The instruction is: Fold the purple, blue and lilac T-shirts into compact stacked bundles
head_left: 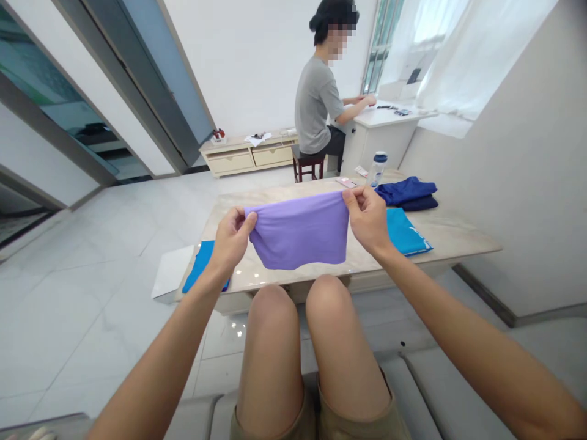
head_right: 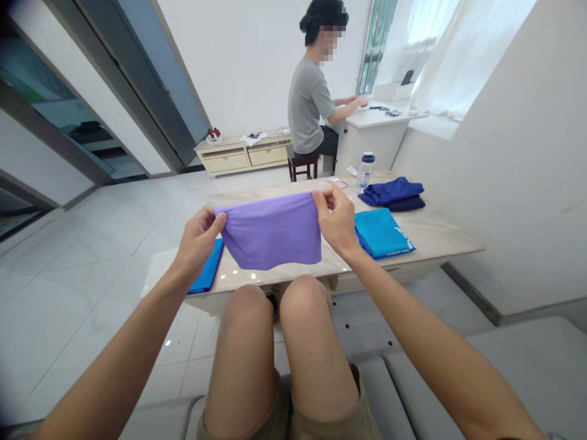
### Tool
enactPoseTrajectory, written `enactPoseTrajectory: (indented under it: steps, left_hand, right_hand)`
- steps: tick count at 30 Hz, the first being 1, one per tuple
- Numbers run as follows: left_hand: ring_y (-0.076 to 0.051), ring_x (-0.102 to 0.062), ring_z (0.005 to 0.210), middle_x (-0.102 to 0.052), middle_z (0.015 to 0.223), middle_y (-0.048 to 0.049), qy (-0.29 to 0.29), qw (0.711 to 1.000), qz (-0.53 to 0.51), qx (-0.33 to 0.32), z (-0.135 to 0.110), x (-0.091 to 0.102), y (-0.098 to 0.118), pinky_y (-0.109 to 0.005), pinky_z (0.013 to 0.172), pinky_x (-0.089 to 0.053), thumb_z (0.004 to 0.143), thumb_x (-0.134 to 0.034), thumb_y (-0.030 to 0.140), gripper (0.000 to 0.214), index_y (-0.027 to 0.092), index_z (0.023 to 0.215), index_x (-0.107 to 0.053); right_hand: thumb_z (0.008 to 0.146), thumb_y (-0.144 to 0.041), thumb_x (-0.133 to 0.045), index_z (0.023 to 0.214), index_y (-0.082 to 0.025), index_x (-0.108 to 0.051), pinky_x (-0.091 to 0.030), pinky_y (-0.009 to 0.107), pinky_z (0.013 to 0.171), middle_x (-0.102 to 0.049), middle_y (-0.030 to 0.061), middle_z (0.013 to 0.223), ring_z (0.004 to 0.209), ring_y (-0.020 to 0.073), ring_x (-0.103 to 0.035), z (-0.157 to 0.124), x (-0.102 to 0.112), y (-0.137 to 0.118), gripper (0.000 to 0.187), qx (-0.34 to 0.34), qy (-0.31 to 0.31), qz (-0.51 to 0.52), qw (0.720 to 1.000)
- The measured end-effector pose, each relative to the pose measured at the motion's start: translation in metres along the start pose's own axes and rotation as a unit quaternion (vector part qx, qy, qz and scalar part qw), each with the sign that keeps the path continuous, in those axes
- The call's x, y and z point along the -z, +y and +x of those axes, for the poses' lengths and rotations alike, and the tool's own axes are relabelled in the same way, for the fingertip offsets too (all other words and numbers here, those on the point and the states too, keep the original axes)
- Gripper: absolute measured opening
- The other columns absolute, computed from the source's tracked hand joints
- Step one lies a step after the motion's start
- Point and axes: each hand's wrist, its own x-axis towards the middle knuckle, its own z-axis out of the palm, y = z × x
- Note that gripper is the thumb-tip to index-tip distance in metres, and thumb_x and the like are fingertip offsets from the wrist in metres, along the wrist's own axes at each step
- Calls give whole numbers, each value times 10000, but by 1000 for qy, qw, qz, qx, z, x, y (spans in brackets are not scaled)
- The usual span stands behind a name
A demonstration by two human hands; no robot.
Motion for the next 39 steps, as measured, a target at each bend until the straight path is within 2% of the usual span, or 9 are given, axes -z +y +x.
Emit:
enactPoseTrajectory:
  steps: [3, 6, 10, 15, 20, 23, 28, 33, 39]
  left_hand:
    - [-179, -623, 813, -638, 887, -3, -9, 999, 7, 43, -7, -20, -37, -279, 751, -474, 1057, -635, 478, 263, 232, 1004, -560]
    - [-182, -624, 803, -600, 872, 15, 31, 993, 83, 72, -18, -39, -71, -282, 733, -431, 1077, -596, 328, 149, 252, 1001, -494]
    - [-211, -640, 804, -599, 858, 14, 52, 981, 135, 129, -27, -58, -114, -307, 737, -431, 1089, -564, 288, 145, 268, 998, -453]
    - [-227, -672, 829, -627, 884, 1, -1, 967, 177, 183, -18, -78, -183, -320, 770, -466, 1078, -587, 286, 150, 267, 1007, -455]
    - [-252, -729, 888, -701, 1082, -84, -19, 951, 238, 194, -8, -88, -239, -385, 848, -561, 1028, -637, 271, 313, 200, 1283, -471]
    - [-303, -731, 1169, -706, 1333, -184, -27, 957, 275, 87, -6, -90, -241, -484, 1045, -571, 1060, -573, 314, 467, 161, 1486, -456]
    - [-320, -448, 1619, -519, 1704, -214, -160, 936, 310, -55, -17, -120, -220, -561, 1358, -301, 1148, -392, 370, 571, 125, 1662, -439]
    - [-317, -285, 1709, -402, 1793, -169, -240, 900, 356, -75, -49, -143, -224, -619, 1412, -110, 1155, -377, 400, 650, 107, 1735, -374]
    - [-321, -345, 1686, -428, 1778, -170, -269, 892, 348, -101, -81, -98, -231, -600, 1374, -287, 1154, -388, 358, 597, 133, 1702, -454]
  right_hand:
    - [1030, -757, -610, 926, -238, -603, -528, 316, 704, -690, 31, 845, 791, 200, -659, -16, -20, 27, 530, -37, 27, -30, 998]
    - [1040, -765, -571, 938, -244, -601, -520, 318, 689, -728, 53, 863, 825, 228, -698, -33, -39, 57, 532, -72, 29, -71, 994]
    - [1052, -718, -566, 945, -247, -609, -539, 344, 746, -772, 77, 880, 852, 259, -743, -50, -60, 104, 485, -118, -30, -107, 987]
    - [1066, -621, -572, 972, -238, -643, -539, 372, 789, -798, 87, 891, 835, 273, -750, -53, -84, 182, 401, -196, -125, -159, 960]
    - [1076, -437, -574, 1102, -220, -696, -568, 450, 911, -814, 118, 1036, 976, 314, -747, -46, -95, 231, 250, -195, -181, -308, 913]
    - [1105, -369, -486, 1339, -179, -686, -552, 528, 1052, -765, 186, 1333, 1222, 357, -703, -47, -95, 226, 362, -75, -221, -362, 903]
    - [1164, -417, -363, 1624, -152, -555, -301, 580, 1360, -491, 167, 1735, 1649, 325, -398, -69, -98, 212, 565, 84, -414, -311, 851]
    - [1171, -516, -317, 1767, -153, -353, -196, 583, 1402, -283, 131, 1844, 1732, 303, -212, -92, -79, 228, 700, 58, -464, -348, 813]
    - [1166, -525, -239, 1786, -168, -306, -213, 605, 1386, -271, 143, 1844, 1729, 315, -224, -117, -37, 233, 719, -3, -413, -401, 818]
